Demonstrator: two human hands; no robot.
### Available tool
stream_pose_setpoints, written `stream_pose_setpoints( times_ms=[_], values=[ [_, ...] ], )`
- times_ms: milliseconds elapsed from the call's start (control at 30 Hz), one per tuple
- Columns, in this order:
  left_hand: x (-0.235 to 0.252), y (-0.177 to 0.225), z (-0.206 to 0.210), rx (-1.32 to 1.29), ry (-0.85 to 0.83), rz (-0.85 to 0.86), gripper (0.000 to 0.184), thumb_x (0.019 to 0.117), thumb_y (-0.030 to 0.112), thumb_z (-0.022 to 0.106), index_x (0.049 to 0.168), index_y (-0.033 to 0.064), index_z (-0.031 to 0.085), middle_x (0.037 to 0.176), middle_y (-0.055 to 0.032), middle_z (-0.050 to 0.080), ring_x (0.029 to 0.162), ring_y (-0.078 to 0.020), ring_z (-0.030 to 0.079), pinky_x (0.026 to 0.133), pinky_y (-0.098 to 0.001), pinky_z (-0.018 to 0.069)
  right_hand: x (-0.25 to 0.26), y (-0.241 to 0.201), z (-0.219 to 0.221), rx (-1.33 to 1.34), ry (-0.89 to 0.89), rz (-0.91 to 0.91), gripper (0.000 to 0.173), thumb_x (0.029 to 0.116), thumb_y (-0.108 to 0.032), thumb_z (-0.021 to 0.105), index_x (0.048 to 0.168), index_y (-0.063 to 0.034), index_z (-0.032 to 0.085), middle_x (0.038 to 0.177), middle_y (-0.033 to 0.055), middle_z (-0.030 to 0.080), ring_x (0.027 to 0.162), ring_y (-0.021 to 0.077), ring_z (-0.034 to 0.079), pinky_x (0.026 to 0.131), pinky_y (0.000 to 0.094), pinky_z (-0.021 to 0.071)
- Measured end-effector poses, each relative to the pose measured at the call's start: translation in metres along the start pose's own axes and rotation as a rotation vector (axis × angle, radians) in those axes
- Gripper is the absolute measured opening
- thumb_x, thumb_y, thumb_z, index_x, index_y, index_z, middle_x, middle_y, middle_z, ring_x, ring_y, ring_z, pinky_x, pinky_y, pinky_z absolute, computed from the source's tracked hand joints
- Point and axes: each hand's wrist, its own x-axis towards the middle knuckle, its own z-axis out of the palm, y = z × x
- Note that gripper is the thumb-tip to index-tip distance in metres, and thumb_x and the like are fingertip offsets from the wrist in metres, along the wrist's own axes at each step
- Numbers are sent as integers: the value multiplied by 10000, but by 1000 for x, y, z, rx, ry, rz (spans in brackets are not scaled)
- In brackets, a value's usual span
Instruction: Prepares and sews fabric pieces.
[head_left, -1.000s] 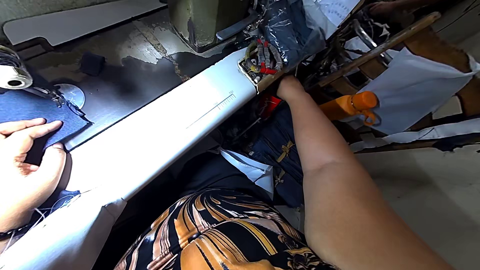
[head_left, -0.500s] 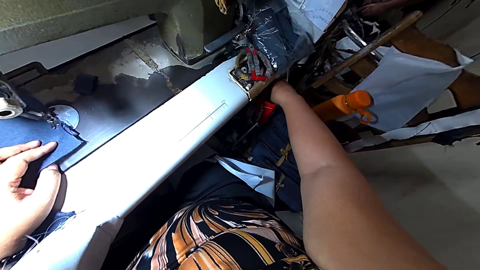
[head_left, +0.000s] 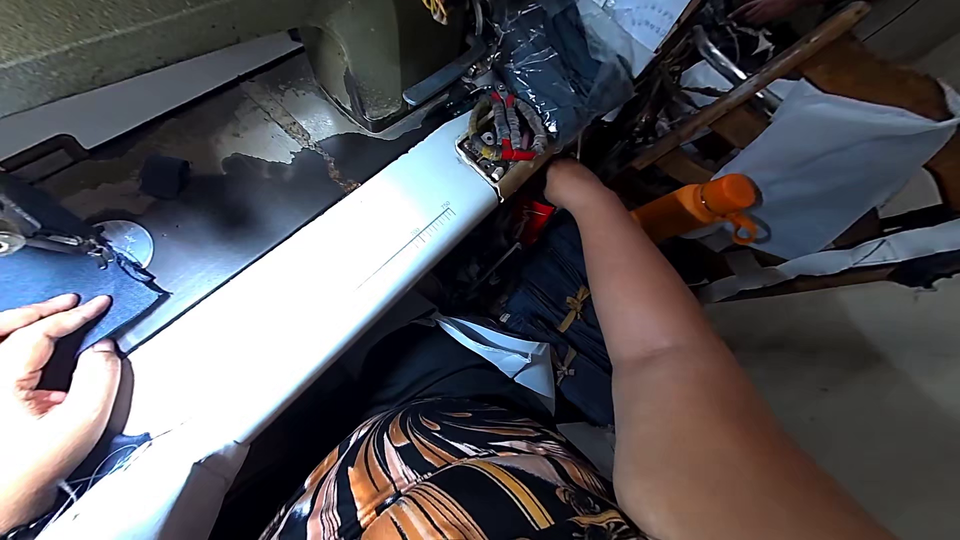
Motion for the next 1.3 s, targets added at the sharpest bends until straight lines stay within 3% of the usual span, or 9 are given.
stream_pose_setpoints(
  times_ms=[67,167,300,433,600,800,1000,1167,1300],
  values=[
    [1,6,0,11,-1,-14,484,976,218,452,1242,-149,622,1384,-356,540,1373,-433,478,1163,-503,349,-11,6,0,35,90,-117,238,996,-60,573,1146,80,692,1313,305,612,1266,488,570,993,706,445],
    [2,11,-3,64,-18,-1,504,998,248,433,1264,-139,615,1402,-363,531,1379,-476,471,1156,-564,346,-45,12,0,403,258,-269,219,1012,-75,600,1156,17,737,1246,234,669,1183,366,641,1034,554,490],
    [2,12,-6,101,-42,15,546,984,275,377,1290,-113,610,1437,-345,515,1415,-478,438,1171,-585,319,-93,-1,13,1083,281,-431,397,844,27,749,1190,17,555,907,105,648,766,159,671,734,346,599],
    [3,-15,-4,130,-29,77,556,979,345,387,1333,-13,623,1446,-280,533,1413,-435,450,1152,-581,343,-119,-33,19,1315,256,-687,334,799,80,724,1021,-48,510,875,23,631,730,98,668,696,292,612],
    [7,18,-15,156,-50,45,516,961,265,402,1301,-39,643,1413,-304,550,1354,-466,506,1090,-629,390,-131,-76,16,1354,232,-952,213,822,82,714,910,-86,616,827,-35,682,752,61,682,740,257,609],
    [12,17,-14,150,-27,71,439,954,231,460,1256,6,687,1369,-256,609,1319,-418,558,1074,-590,429,-145,-139,12,1430,50,-1093,256,833,126,633,1043,0,706,933,19,748,863,107,730,855,301,622],
    [15,16,-18,128,-57,88,396,955,236,513,1239,44,712,1383,-168,618,1291,-371,569,1060,-585,418,-157,-193,19,989,257,-1308,85,903,-66,701,926,-1,751,997,50,660,892,24,635,797,153,548],
    [21,15,-18,166,-62,140,343,1027,280,505,1175,77,738,1398,-99,639,1299,-327,572,1034,-569,405,-149,-215,18,826,219,-1396,118,924,-105,669,922,-32,762,908,38,713,835,-1,648,776,147,538],
    [33,6,-20,154,-10,224,318,1053,224,479,1110,38,732,1232,-144,715,1223,-337,626,1019,-544,426,-143,-247,0,733,147,-1355,80,901,-84,707,949,-38,750,894,33,719,796,6,643,762,175,534]
  ],
)
